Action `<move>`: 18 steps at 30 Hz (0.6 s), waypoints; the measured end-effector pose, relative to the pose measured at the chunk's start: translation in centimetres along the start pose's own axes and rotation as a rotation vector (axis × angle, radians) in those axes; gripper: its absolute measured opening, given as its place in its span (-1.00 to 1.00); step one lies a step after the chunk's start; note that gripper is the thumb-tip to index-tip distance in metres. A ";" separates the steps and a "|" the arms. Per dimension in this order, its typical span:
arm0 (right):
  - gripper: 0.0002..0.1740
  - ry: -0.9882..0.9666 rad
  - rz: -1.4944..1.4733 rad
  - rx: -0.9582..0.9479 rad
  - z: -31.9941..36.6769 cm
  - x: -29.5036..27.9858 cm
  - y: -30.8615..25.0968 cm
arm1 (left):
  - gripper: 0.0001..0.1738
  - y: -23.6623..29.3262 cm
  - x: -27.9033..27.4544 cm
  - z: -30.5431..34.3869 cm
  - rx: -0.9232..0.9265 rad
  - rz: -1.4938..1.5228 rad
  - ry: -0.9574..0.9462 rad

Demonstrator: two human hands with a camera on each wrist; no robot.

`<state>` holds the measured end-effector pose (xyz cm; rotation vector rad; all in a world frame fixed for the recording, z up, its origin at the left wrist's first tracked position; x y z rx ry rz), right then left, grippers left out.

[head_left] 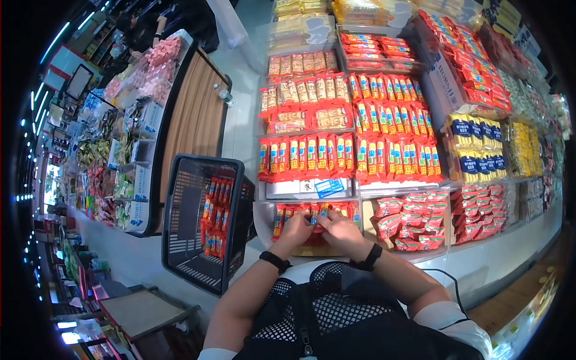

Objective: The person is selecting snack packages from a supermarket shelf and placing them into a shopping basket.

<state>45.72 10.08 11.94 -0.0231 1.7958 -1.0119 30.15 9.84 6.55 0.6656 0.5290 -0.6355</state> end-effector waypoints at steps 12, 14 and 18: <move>-0.67 0.442 -0.783 0.294 3.1 -9.9 0.8 | -0.54 0.7 3.4 -1.3 0.066 0.097 -0.131; -0.72 0.511 -0.829 0.234 2.9 -10.6 1.1 | -0.51 1.1 3.8 -1.3 0.047 0.121 -0.119; -0.79 0.493 -0.693 0.292 3.1 -10.2 0.9 | -0.68 2.0 3.4 -0.4 0.146 0.098 -0.045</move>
Point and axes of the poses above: each hand's wrist, its own z-axis away from the middle knuckle, its own x-axis out of the palm, y = z × x, the point moved 6 cm from there along -z, towards the middle knuckle, and after that the axes turned 15 degrees about -x, right-handed, at the moved point
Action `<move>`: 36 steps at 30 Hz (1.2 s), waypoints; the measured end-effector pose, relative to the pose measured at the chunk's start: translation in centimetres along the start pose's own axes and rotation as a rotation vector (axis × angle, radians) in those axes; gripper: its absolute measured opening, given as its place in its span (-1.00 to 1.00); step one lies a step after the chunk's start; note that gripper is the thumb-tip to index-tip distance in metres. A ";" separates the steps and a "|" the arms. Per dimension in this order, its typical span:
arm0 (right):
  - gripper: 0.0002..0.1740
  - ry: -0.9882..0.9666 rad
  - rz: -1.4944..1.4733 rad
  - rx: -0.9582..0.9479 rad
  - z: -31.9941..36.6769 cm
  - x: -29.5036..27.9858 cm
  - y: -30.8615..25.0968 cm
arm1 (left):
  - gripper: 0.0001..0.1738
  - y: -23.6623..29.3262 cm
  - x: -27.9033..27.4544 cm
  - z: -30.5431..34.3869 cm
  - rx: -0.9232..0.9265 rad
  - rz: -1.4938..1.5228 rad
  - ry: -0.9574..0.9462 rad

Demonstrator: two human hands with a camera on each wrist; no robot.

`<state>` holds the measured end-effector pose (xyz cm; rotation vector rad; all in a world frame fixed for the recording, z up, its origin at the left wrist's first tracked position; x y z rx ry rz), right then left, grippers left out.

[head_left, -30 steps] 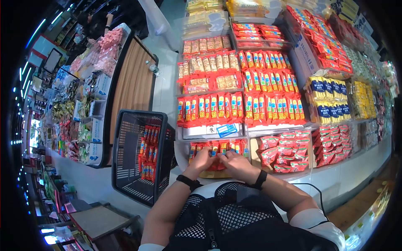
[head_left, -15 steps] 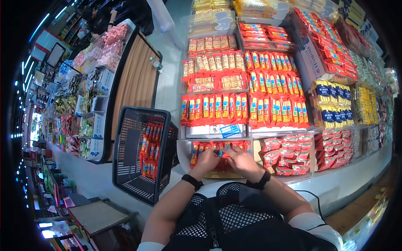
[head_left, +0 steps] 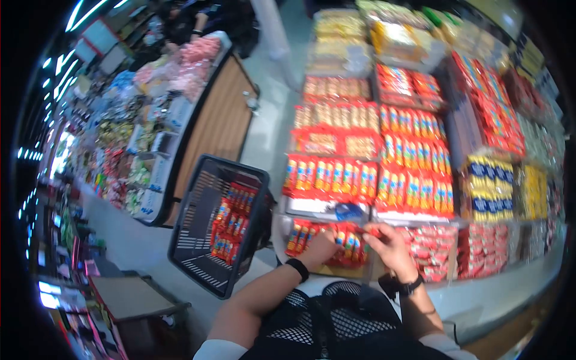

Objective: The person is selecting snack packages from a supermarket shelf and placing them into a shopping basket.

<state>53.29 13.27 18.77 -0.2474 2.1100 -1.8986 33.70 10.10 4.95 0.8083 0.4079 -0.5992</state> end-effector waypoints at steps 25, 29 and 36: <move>-0.57 -0.505 0.254 -0.173 -1.9 8.7 0.4 | -0.61 2.2 -9.6 7.7 0.439 0.021 0.079; -0.27 -0.558 0.500 -0.216 -1.3 9.1 1.1 | -0.55 0.1 -9.7 6.8 0.324 0.043 0.105; 0.00 -0.641 0.802 -0.280 1.5 9.3 4.8 | -0.55 -2.3 -9.5 6.2 -0.025 -0.045 0.120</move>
Point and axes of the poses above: each hand's wrist, its own z-axis away from the middle knuckle, its own x-axis out of the palm, y = z × x, the point moved 6 cm from there along -z, towards the middle knuckle, and after that the axes turned 15 degrees about -x, right-handed, at the moved point
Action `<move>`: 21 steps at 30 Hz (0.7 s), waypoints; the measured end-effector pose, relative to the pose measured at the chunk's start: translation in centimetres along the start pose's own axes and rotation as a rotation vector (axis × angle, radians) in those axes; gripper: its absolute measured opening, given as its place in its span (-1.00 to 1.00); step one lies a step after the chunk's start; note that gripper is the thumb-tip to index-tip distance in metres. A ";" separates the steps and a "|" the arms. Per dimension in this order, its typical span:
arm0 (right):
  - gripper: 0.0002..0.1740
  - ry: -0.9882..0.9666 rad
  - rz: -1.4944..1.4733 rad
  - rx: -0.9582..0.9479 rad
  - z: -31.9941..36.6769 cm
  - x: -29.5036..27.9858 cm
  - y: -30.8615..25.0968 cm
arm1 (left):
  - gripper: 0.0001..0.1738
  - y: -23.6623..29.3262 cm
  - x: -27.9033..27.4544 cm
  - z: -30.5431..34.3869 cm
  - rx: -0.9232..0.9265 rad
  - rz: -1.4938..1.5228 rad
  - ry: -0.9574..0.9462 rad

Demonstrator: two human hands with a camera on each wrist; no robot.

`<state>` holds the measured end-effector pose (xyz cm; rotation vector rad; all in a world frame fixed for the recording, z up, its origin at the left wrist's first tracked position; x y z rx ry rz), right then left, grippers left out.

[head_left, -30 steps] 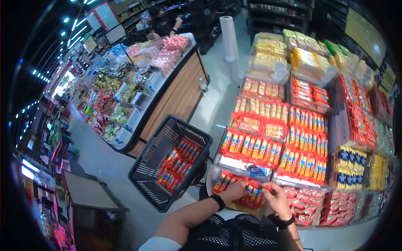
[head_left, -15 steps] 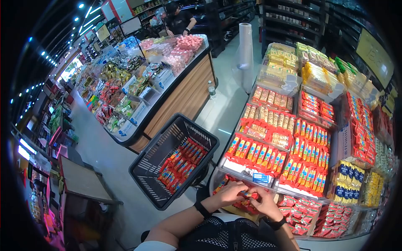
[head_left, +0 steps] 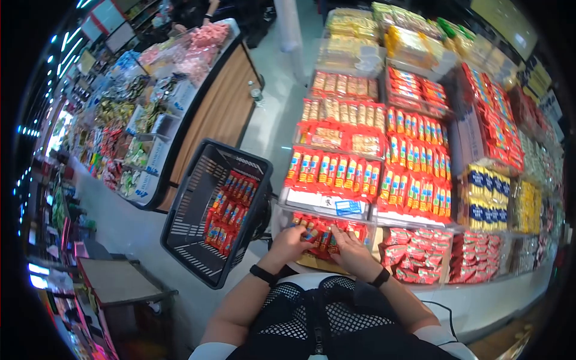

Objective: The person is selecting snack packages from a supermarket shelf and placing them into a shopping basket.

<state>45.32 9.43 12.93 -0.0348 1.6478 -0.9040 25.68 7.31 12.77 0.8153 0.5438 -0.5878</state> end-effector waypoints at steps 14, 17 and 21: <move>-0.60 -0.084 0.111 -0.053 0.8 2.6 0.9 | -0.46 3.4 3.7 -2.9 0.009 -0.157 -0.078; -0.62 -0.065 0.104 -0.027 1.0 3.6 1.8 | -0.45 3.0 5.8 -4.1 0.026 -0.246 -0.021; -0.65 -0.090 0.032 -0.008 0.9 2.6 1.4 | -0.47 1.7 7.5 -5.0 0.010 -0.159 0.021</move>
Point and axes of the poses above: each hand's wrist, its own z-axis away from the middle knuckle, its own x-axis out of the palm, y = z × x, the point moved 6 cm from there along -z, towards the middle knuckle, and after that the axes turned 15 degrees about -x, right-handed, at the moved point
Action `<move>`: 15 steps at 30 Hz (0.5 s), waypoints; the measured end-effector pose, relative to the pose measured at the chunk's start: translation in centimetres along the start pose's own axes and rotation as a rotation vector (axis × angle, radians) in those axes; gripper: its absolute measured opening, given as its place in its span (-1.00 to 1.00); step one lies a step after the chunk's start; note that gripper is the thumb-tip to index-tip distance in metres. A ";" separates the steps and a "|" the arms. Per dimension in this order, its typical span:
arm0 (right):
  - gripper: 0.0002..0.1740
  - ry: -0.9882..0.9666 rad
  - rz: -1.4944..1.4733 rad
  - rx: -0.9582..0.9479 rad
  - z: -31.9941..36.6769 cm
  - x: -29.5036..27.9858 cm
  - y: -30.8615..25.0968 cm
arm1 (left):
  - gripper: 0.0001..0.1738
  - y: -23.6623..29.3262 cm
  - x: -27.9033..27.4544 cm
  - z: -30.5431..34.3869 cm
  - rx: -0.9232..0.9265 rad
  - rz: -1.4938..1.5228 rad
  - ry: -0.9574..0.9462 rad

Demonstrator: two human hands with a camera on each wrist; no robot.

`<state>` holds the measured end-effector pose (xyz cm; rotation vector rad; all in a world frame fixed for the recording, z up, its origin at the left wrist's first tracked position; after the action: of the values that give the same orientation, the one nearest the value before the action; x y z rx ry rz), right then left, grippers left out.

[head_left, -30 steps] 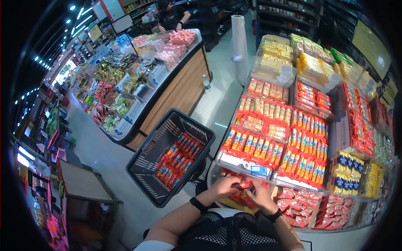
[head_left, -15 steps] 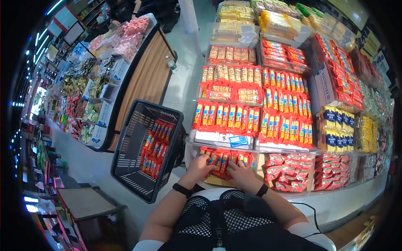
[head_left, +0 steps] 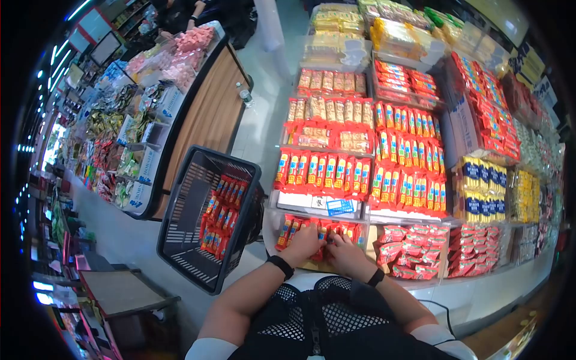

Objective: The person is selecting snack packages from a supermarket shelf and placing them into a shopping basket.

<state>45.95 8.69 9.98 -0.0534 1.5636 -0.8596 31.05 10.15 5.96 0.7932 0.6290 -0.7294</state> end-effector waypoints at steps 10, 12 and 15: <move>-0.57 0.027 -0.023 0.062 -0.3 -1.2 -1.2 | -0.71 -0.1 -2.4 1.4 0.153 0.341 -0.160; -0.56 -0.003 -0.020 0.074 -0.4 -1.3 -1.5 | -0.74 -0.4 -5.4 2.5 0.198 0.377 -0.249; -0.53 -0.026 -0.021 0.115 -0.5 -1.9 -1.9 | -0.77 -4.2 -10.9 3.7 0.195 0.741 -0.304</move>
<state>45.03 8.50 12.55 0.0013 1.4889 -0.9606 22.17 8.78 14.28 0.9875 -0.0336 -0.2157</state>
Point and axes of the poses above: each hand's wrist, its own z-axis away from the middle knuckle, its own x-axis out of the palm, y = z × x, the point moved 6 cm from there along -z, towards the middle knuckle, and after that the axes turned 15 degrees about -x, right-handed, at the moved point
